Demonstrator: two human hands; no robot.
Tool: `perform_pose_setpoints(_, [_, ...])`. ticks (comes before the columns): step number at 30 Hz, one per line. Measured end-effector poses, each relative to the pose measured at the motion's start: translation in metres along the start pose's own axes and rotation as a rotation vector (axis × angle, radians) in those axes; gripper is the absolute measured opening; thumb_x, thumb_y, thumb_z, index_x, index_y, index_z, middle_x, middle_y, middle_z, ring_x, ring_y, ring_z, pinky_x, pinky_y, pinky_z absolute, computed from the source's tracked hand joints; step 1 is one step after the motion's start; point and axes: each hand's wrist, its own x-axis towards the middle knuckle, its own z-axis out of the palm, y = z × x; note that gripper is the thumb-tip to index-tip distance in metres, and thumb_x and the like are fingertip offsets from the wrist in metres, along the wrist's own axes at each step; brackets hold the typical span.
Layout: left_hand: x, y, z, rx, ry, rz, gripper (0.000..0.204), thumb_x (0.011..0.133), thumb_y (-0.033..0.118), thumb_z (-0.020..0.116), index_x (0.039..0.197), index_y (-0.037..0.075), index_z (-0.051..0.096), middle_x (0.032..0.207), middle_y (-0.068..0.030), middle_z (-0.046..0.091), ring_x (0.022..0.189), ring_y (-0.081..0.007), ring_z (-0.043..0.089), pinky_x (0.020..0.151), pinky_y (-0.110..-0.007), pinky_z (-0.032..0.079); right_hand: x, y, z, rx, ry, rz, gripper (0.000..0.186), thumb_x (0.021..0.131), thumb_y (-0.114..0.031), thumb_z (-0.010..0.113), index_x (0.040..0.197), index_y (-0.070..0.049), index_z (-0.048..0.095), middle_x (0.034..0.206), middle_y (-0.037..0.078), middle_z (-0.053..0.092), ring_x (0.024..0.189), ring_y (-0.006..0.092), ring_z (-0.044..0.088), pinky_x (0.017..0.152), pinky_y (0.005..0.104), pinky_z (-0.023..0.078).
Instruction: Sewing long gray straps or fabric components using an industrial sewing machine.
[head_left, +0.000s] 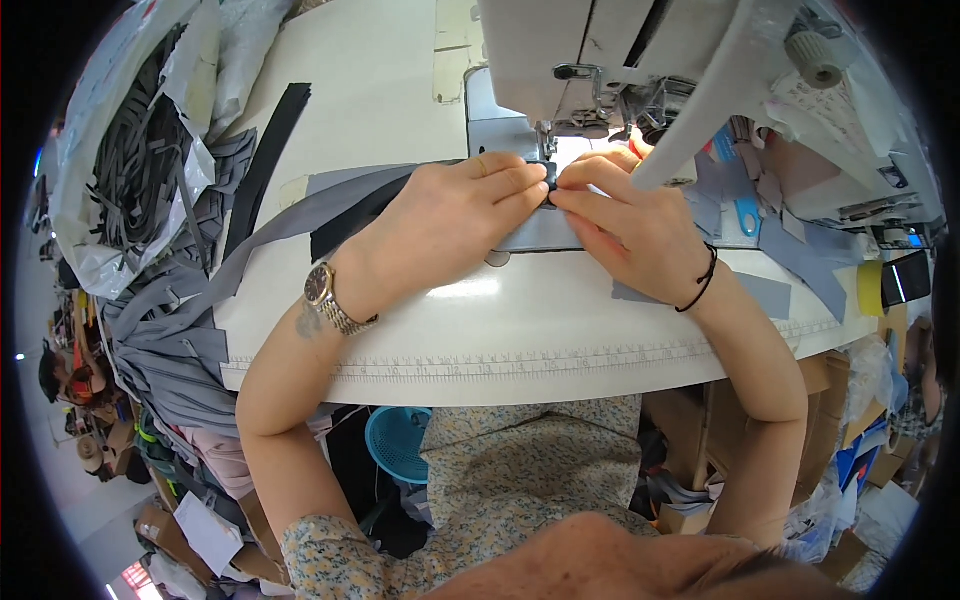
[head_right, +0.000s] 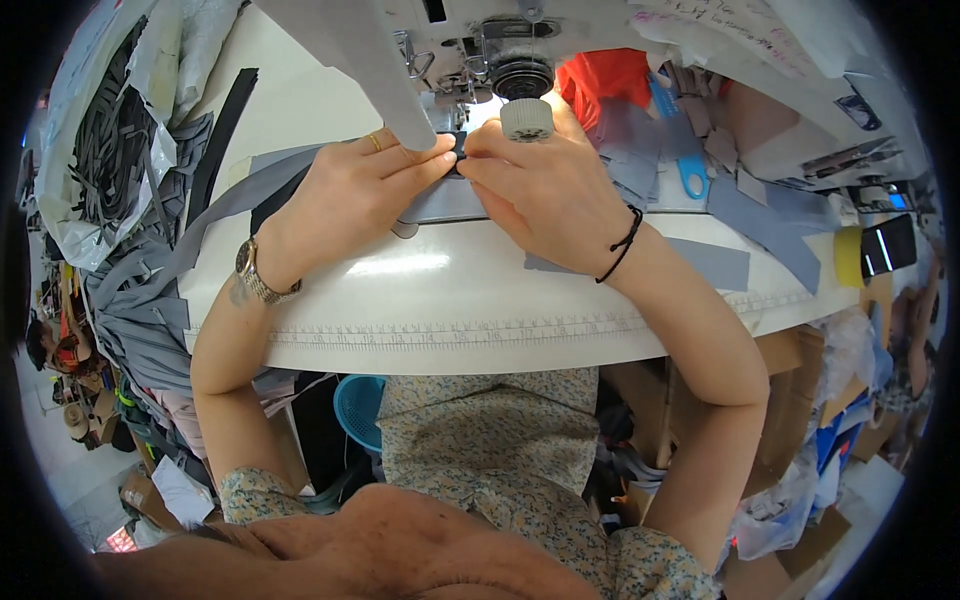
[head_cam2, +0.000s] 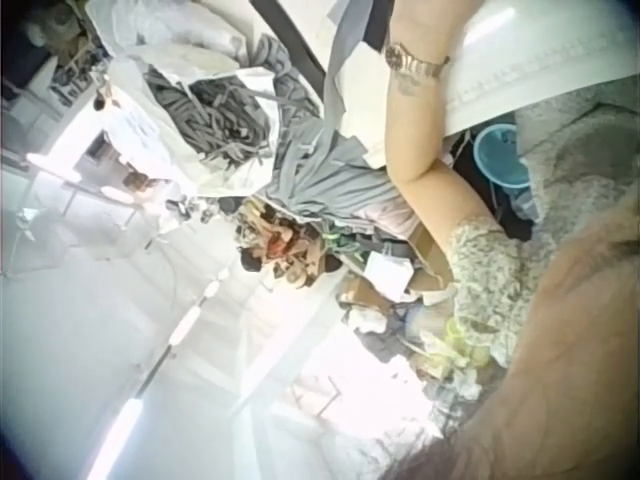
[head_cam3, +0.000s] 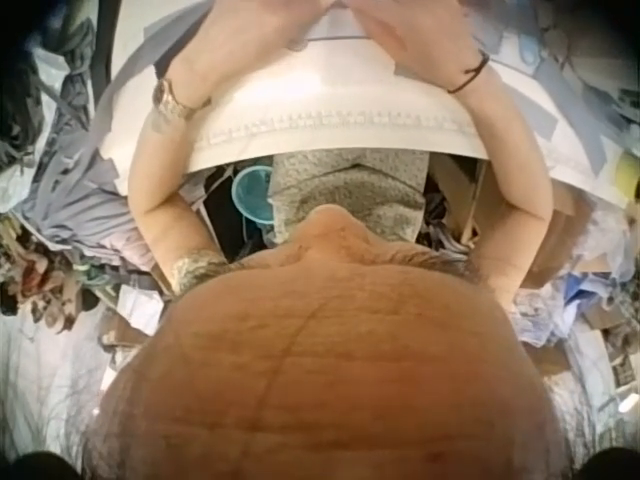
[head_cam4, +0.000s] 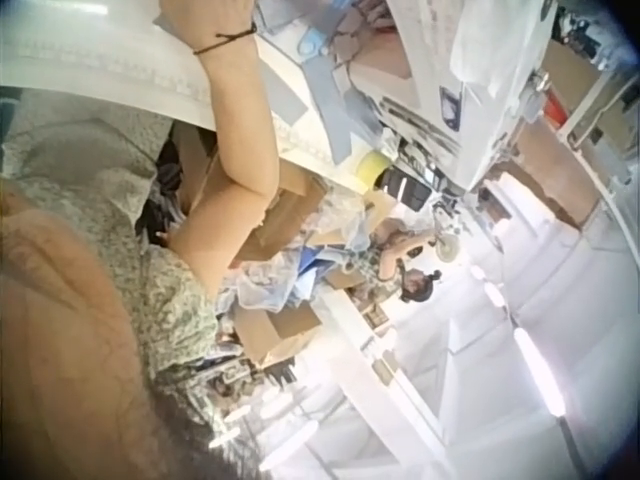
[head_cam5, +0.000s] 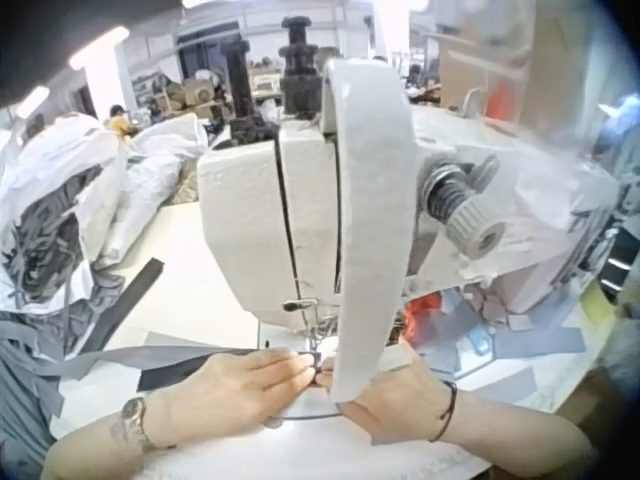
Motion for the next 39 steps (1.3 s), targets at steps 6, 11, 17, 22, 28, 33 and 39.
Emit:
perform_pose_setpoints(6, [-0.002, -0.004, -0.002, -0.236, 0.038, -0.113, 0.026, 0.080, 0.003, 0.073, 0.106, 0.006, 0.071, 0.119, -0.0052, 0.070, 0.096, -0.0264, 0.070, 0.080, -0.035, 0.059, 0.000, -0.004, -0.007, -0.002, -0.038, -0.020, 0.025, 0.075, 0.000, 0.072, 0.100, -0.003, 0.069, 0.110, 0.007, 0.063, 0.102, 0.0285, 0.064, 0.077, 0.0366, 0.055])
perform_pose_setpoints(11, [-0.003, -0.008, -0.009, -0.360, -0.002, -0.115, 0.021, 0.083, 0.002, 0.071, 0.104, 0.004, 0.070, 0.119, -0.0082, 0.070, 0.099, -0.0304, 0.070, 0.082, -0.038, 0.059, -0.005, -0.009, -0.001, -0.095, -0.041, -0.034, 0.029, 0.076, -0.002, 0.071, 0.104, -0.004, 0.067, 0.116, 0.008, 0.062, 0.105, 0.0291, 0.064, 0.078, 0.0377, 0.055])
perform_pose_setpoints(17, [-0.008, -0.007, 0.004, -0.281, 0.044, -0.096, 0.024, 0.082, -0.001, 0.069, 0.106, 0.003, 0.070, 0.122, -0.0113, 0.068, 0.106, -0.0304, 0.068, 0.088, -0.040, 0.058, -0.005, -0.015, -0.001, -0.178, -0.012, 0.000, 0.024, 0.085, -0.018, 0.068, 0.104, -0.005, 0.071, 0.108, 0.003, 0.070, 0.084, 0.0192, 0.067, 0.113, 0.0659, 0.027])
perform_pose_setpoints(22, [0.000, -0.008, 0.005, -0.253, 0.003, -0.146, 0.026, 0.082, -0.003, 0.067, 0.107, 0.003, 0.069, 0.125, -0.0121, 0.067, 0.111, -0.0300, 0.066, 0.092, -0.039, 0.056, -0.003, -0.009, -0.008, -0.193, -0.043, 0.042, 0.029, 0.084, -0.016, 0.070, 0.112, -0.006, 0.070, 0.115, 0.006, 0.067, 0.103, 0.0256, 0.064, 0.103, 0.0544, 0.037])
perform_pose_setpoints(28, [-0.004, -0.009, 0.011, -0.274, 0.045, -0.155, 0.030, 0.082, -0.006, 0.064, 0.111, 0.002, 0.068, 0.128, -0.0120, 0.065, 0.113, -0.0310, 0.065, 0.094, -0.040, 0.055, -0.002, -0.005, -0.006, -0.157, -0.058, 0.057, 0.031, 0.084, -0.015, 0.070, 0.114, -0.007, 0.070, 0.115, 0.008, 0.067, 0.109, 0.0290, 0.063, 0.104, 0.0537, 0.036])
perform_pose_setpoints(33, [-0.003, -0.010, 0.012, -0.271, 0.046, -0.156, 0.034, 0.084, -0.006, 0.064, 0.117, 0.002, 0.067, 0.128, -0.0137, 0.064, 0.117, -0.0325, 0.063, 0.097, -0.041, 0.053, -0.002, -0.002, -0.004, -0.137, -0.026, 0.044, 0.029, 0.084, -0.018, 0.070, 0.111, -0.007, 0.071, 0.106, 0.007, 0.070, 0.105, 0.0290, 0.064, 0.114, 0.0645, 0.026])
perform_pose_setpoints(39, [0.004, -0.012, 0.017, -0.174, 0.059, -0.176, 0.040, 0.086, -0.001, 0.063, 0.126, 0.004, 0.064, 0.127, -0.0162, 0.064, 0.115, -0.0365, 0.061, 0.099, -0.045, 0.050, -0.003, 0.002, -0.007, -0.152, -0.031, 0.072, 0.033, 0.084, -0.020, 0.071, 0.115, -0.008, 0.069, 0.107, 0.009, 0.069, 0.107, 0.0288, 0.063, 0.114, 0.0638, 0.027])
